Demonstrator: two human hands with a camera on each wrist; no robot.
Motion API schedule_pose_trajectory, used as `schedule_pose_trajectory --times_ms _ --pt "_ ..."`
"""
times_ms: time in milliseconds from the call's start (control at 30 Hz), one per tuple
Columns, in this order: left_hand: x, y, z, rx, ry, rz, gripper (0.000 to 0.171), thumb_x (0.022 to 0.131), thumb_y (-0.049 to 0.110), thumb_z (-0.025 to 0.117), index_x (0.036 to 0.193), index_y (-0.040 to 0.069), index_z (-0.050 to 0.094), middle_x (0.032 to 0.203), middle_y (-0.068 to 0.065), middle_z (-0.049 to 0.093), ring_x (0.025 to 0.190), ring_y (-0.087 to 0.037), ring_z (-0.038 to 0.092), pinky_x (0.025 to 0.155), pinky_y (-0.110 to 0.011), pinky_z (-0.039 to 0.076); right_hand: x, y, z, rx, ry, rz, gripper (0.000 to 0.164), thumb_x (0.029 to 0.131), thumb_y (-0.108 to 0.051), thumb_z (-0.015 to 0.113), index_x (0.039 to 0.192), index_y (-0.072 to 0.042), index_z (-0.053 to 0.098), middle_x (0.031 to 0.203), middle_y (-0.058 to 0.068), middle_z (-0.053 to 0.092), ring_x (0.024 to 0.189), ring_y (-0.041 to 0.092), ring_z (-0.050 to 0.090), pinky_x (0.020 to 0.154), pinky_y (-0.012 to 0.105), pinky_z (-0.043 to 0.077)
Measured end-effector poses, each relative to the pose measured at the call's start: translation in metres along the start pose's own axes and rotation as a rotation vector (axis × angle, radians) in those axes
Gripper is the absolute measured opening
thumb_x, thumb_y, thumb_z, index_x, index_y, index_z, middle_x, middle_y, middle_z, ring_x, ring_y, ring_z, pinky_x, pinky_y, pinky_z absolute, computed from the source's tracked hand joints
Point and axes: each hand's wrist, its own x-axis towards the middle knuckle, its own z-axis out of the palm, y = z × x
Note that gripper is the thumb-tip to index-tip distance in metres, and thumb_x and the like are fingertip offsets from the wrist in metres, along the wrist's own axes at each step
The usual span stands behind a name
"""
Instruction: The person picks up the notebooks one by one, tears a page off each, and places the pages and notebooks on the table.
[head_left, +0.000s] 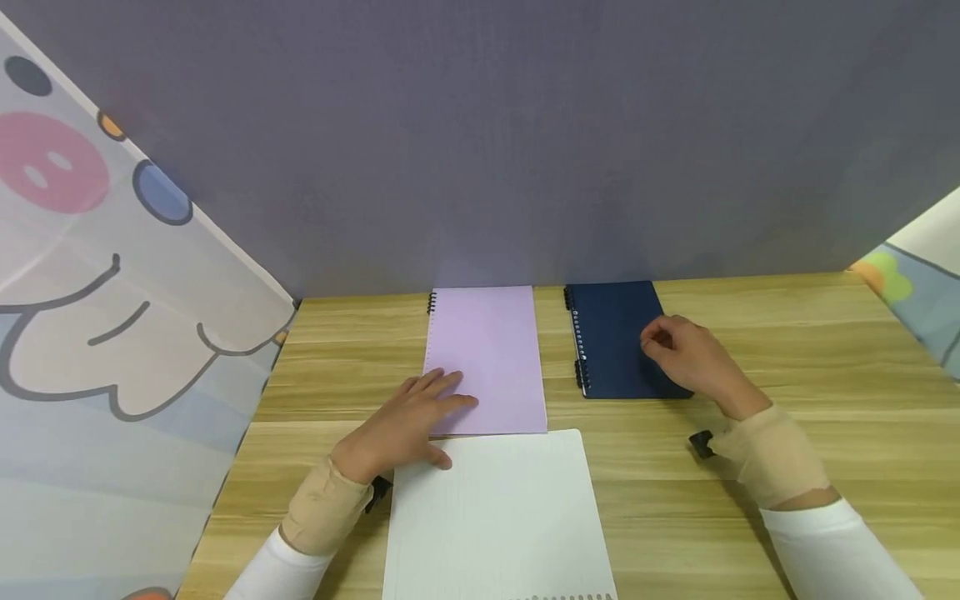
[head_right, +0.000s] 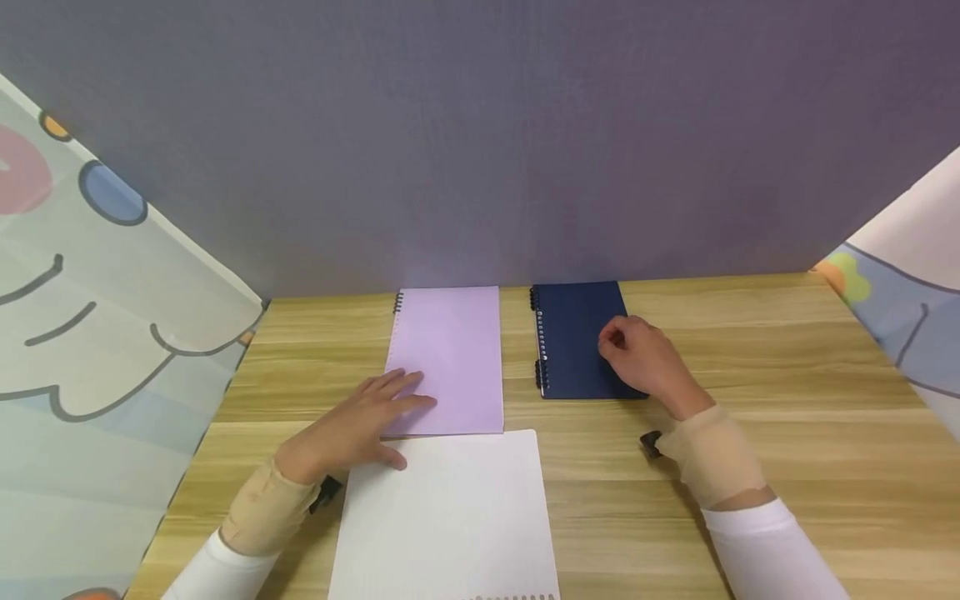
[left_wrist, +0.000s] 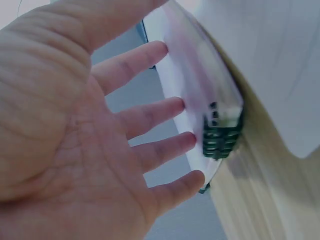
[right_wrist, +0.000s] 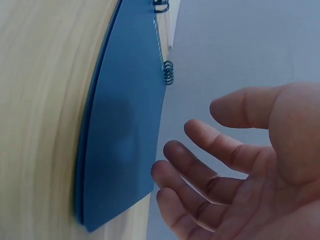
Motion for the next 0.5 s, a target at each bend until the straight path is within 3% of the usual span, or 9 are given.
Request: schedule_pose_trajectory --times_ms 100,233,500 --pt "0.001 0.003 -0.003 -0.019 0.022 0.009 0.076 0.068 0.053 0.071 0.135 0.026 0.045 0.145 -0.008 0.030 0.134 -0.032 0.020 0.103 -0.048 0.012 0.001 0.004 -0.001 0.012 -0.032 0.024 0.032 0.095 -0.037 0.043 0.108 -0.011 0.056 0.105 0.006 0.053 0.091 0.021 0.052 0.075 0.037 0.041" --pt "0.011 0.016 -0.009 -0.043 0.088 0.077 0.062 0.078 0.053 0.063 0.132 0.025 0.048 0.137 -0.004 0.041 0.131 -0.028 0.029 0.102 -0.046 0.016 0.003 0.009 0.000 0.014 -0.050 0.032 0.029 0.095 -0.035 0.043 0.106 -0.010 0.056 0.102 0.005 0.055 0.088 0.020 0.052 0.073 0.037 0.040" --pt "0.053 0.064 -0.026 0.044 0.340 0.197 0.031 0.088 0.037 0.056 0.116 0.024 0.057 0.111 0.012 0.054 0.107 -0.010 0.046 0.094 -0.028 0.028 0.006 0.016 0.004 0.025 -0.053 0.029 0.027 0.095 -0.031 0.046 0.104 -0.009 0.057 0.101 0.006 0.055 0.088 0.021 0.052 0.073 0.037 0.040"
